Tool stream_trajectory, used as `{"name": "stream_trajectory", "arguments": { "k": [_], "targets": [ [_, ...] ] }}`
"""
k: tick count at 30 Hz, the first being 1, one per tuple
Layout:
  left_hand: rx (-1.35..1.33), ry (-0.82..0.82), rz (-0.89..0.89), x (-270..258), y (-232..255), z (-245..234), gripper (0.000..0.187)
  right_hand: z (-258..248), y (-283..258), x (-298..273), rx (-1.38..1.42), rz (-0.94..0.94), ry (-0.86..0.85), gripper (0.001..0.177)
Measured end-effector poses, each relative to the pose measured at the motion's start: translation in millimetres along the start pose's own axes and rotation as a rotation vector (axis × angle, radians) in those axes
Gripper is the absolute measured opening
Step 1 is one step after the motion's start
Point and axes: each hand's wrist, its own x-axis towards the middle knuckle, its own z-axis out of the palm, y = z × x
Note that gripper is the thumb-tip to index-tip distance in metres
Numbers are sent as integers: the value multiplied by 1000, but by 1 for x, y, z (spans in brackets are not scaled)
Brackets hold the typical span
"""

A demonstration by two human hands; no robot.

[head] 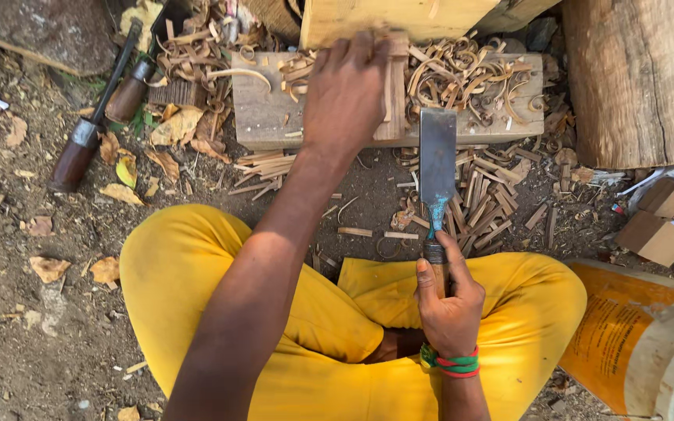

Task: The person uses a chisel to carve grooves and details into a small wooden piece held against a block on the ground, using their hands to clear wood shavings.

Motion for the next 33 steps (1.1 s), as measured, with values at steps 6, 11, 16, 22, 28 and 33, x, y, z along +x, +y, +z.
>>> {"name": "stream_trajectory", "arguments": {
  "k": [6,11,16,22,28,33],
  "targets": [
    [-58,72,-164,-3,-20,-31,38,0,1,5,-61,-38,-18,43],
    [-406,-221,-97,-8,0,-46,29,1,2,3,6,40,-32,44],
    [-233,-204,129,-29,12,-50,35,0,4,4,30,28,-35,44],
    [-113,-180,135,-35,15,-44,29,1,7,5,-15,-194,-28,43],
    [-120,-367,28,-32,14,-50,22,-1,6,7,-66,-26,-84,43],
    [-177,-313,50,-32,10,-55,22,-2,-1,9,-51,-53,-143,49]
  ]
}}
